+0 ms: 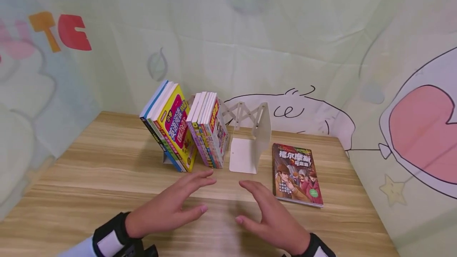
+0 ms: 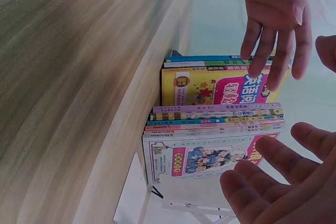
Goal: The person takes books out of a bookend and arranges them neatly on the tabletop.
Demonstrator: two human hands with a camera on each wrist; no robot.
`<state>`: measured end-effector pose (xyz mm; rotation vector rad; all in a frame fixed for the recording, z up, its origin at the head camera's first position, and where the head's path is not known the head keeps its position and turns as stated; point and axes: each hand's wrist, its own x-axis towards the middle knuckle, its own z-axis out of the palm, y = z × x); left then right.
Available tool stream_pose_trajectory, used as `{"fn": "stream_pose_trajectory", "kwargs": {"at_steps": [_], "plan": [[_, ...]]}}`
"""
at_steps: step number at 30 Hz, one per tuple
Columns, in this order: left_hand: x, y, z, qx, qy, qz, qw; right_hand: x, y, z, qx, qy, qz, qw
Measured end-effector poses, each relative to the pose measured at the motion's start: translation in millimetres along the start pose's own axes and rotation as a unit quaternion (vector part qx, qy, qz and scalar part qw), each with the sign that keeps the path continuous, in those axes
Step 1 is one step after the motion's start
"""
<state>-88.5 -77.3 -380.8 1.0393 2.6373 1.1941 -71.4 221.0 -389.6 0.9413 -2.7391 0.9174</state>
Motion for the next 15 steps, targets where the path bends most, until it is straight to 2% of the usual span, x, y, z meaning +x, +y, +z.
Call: {"fn": "stream_pose_trajectory", "kwargs": {"at_steps": [5,10,15], "plan": [[3.1,2.0,-1.8,0.025,0.009,0.004,0.9997,-1.7,1.1,-0.7,0.007,-0.001,0.007,1.000],[10.9,5.1,-11.5,0.061,0.029,0.014,0.9976,-2.7,1.3,-0.4,0.013,-0.003,0.005,1.000],[30.3,8.4,-26.1,0.133,0.083,0.042,0.9867,-2.1,1.3,0.7,0.018,-0.005,0.002,1.000]]}}
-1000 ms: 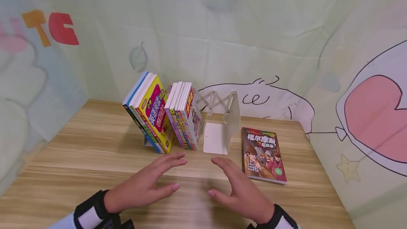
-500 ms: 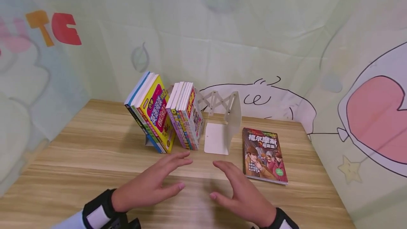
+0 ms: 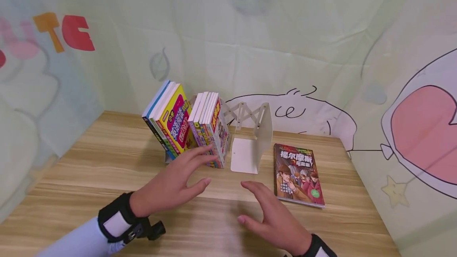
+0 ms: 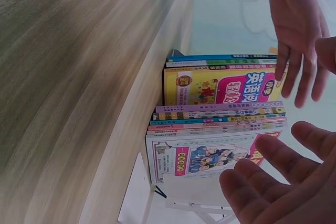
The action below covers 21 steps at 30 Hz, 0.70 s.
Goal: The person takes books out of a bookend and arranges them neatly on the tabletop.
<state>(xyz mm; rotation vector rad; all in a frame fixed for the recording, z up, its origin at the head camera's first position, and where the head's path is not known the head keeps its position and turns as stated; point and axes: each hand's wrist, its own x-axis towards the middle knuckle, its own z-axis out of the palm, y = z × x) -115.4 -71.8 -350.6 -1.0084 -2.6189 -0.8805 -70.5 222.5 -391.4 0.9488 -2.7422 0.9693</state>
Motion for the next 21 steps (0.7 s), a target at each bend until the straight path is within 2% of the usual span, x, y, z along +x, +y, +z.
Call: {"fn": "stream_pose_trajectory", "kwargs": {"at_steps": [4,7,14,21], "plan": [[20.4,-2.7,-6.1,0.047,0.049,0.026,0.9973,-1.1,0.8,0.1,0.006,-0.011,0.019,1.000],[34.1,-5.0,-8.8,0.071,0.070,0.032,0.9945,-2.1,1.5,0.7,0.004,-0.008,0.019,1.000],[60.9,-11.0,-9.7,0.129,0.087,0.018,0.9877,-5.0,3.3,0.7,-0.004,-0.001,0.007,1.000],[86.4,-16.4,-8.7,0.218,0.090,0.006,0.9718,-6.7,4.0,-0.4,0.014,-0.012,0.037,0.999]]}}
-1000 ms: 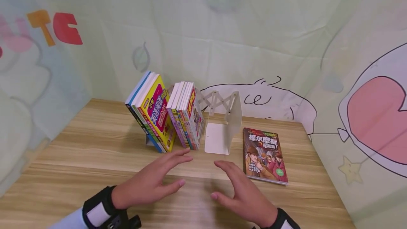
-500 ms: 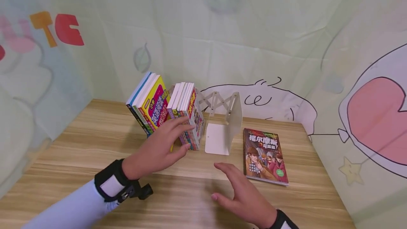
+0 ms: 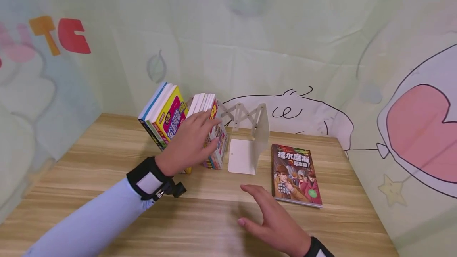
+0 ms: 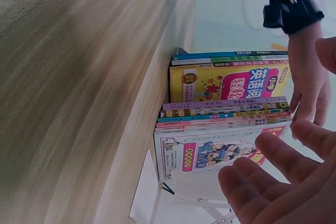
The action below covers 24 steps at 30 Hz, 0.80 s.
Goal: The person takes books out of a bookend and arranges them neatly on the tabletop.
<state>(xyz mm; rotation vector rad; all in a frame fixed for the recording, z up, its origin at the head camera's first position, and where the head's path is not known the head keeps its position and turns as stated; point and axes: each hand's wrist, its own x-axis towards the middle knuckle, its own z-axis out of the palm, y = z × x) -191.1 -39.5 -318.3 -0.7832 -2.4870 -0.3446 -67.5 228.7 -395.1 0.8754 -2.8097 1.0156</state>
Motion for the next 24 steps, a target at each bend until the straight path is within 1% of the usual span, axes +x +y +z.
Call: {"fn": "stream_pose_trajectory", "kwargs": {"at_steps": [3,7,10,15,18,20,24], "plan": [[9.7,-0.4,2.2,0.029,-0.017,-0.017,0.9993,-0.5,1.0,0.3,0.000,0.001,-0.001,1.000],[21.3,-1.0,6.5,0.065,-0.039,-0.046,0.9961,-1.1,2.7,1.1,-0.006,0.010,-0.018,1.000],[27.5,-2.5,12.1,0.097,-0.043,-0.061,0.9926,-1.4,3.3,1.1,-0.008,0.015,-0.027,1.000],[30.3,-5.2,23.3,0.150,-0.058,-0.081,0.9837,-2.5,3.8,1.4,-0.006,0.017,-0.033,0.999],[29.5,-5.9,28.3,0.184,-0.066,-0.081,0.9774,-3.1,4.2,1.8,0.004,0.016,-0.033,0.999],[29.6,-5.8,30.7,0.202,-0.068,-0.078,0.9738,-3.1,4.4,1.7,0.015,0.015,-0.040,0.999],[31.6,-2.8,34.0,0.227,-0.081,-0.079,0.9674,-2.6,3.7,0.6,0.031,0.013,-0.048,0.998]]}}
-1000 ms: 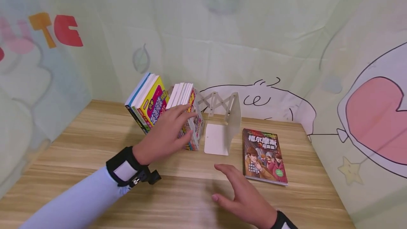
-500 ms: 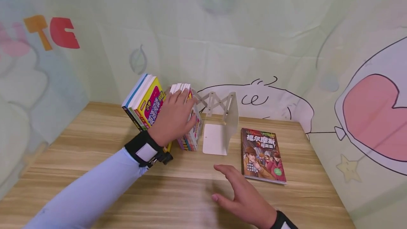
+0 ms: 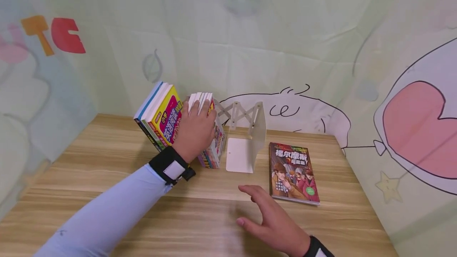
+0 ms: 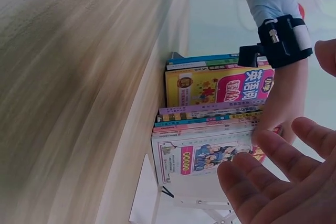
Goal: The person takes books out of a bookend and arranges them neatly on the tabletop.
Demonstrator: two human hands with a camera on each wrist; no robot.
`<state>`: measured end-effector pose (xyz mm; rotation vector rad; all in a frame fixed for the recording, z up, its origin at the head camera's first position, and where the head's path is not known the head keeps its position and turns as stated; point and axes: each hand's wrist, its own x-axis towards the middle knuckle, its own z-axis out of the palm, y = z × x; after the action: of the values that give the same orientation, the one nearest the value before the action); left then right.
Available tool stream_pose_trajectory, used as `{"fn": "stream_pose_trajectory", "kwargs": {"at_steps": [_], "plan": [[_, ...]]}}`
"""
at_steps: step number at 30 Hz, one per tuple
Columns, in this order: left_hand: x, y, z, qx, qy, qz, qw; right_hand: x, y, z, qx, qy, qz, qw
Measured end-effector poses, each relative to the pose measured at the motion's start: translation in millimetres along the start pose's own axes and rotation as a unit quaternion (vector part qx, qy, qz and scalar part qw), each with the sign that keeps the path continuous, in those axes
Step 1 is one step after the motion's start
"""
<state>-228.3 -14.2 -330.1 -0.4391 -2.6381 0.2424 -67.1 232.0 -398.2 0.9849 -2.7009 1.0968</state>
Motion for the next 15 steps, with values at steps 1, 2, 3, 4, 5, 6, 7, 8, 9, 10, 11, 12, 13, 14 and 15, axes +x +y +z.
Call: {"fn": "stream_pose_trajectory", "kwargs": {"at_steps": [1,2,3,4,5,6,7,8,9,10,11,12,13,14,15], "plan": [[0.4,1.0,-0.5,0.002,-0.003,0.000,1.0000,0.4,-0.3,-0.2,0.000,0.000,-0.003,1.000],[0.9,2.1,-0.8,0.004,-0.006,0.001,1.0000,0.7,-0.8,-0.5,0.002,0.000,0.000,1.000],[1.3,3.3,-1.2,0.007,-0.009,0.002,0.9999,0.8,-1.0,-0.5,0.001,0.000,-0.002,1.000],[1.6,4.6,-1.7,0.008,-0.011,0.004,0.9999,0.8,-1.3,-0.7,0.001,0.000,0.000,1.000],[1.9,5.8,-2.0,0.009,-0.012,0.006,0.9999,0.7,-1.5,-0.8,0.000,-0.001,0.000,1.000],[2.2,7.0,-2.4,0.012,-0.013,0.009,0.9998,0.7,-1.8,-0.8,0.002,-0.002,0.003,1.000],[2.4,8.3,-2.7,0.014,-0.015,0.011,0.9997,0.4,-1.8,-0.6,0.001,-0.002,0.001,1.000],[2.7,9.7,-3.0,0.017,-0.016,0.014,0.9996,0.3,-1.9,-0.6,0.001,-0.002,0.000,1.000],[2.9,11.1,-3.5,0.021,-0.018,0.016,0.9995,0.0,-1.9,-0.5,-0.001,-0.002,-0.001,1.000],[2.8,12.7,-4.2,0.025,-0.020,0.018,0.9993,-0.3,-1.9,-0.5,0.002,-0.003,0.001,1.000],[2.8,14.3,-4.7,0.027,-0.020,0.020,0.9992,-0.5,-1.9,-0.5,0.003,-0.003,0.003,1.000],[2.7,15.9,-5.5,0.030,-0.018,0.023,0.9991,-0.6,-1.8,-0.5,0.005,-0.004,0.005,1.000],[2.5,17.6,-6.0,0.031,-0.014,0.025,0.9991,-0.8,-1.6,-0.4,0.008,-0.005,0.009,1.000],[2.1,19.2,-6.5,0.031,-0.007,0.028,0.9991,-0.9,-1.3,-0.5,0.009,-0.006,0.010,1.000],[1.4,20.8,-7.1,0.034,0.000,0.031,0.9989,-1.0,-1.0,-0.5,0.011,-0.007,0.014,1.000]]}}
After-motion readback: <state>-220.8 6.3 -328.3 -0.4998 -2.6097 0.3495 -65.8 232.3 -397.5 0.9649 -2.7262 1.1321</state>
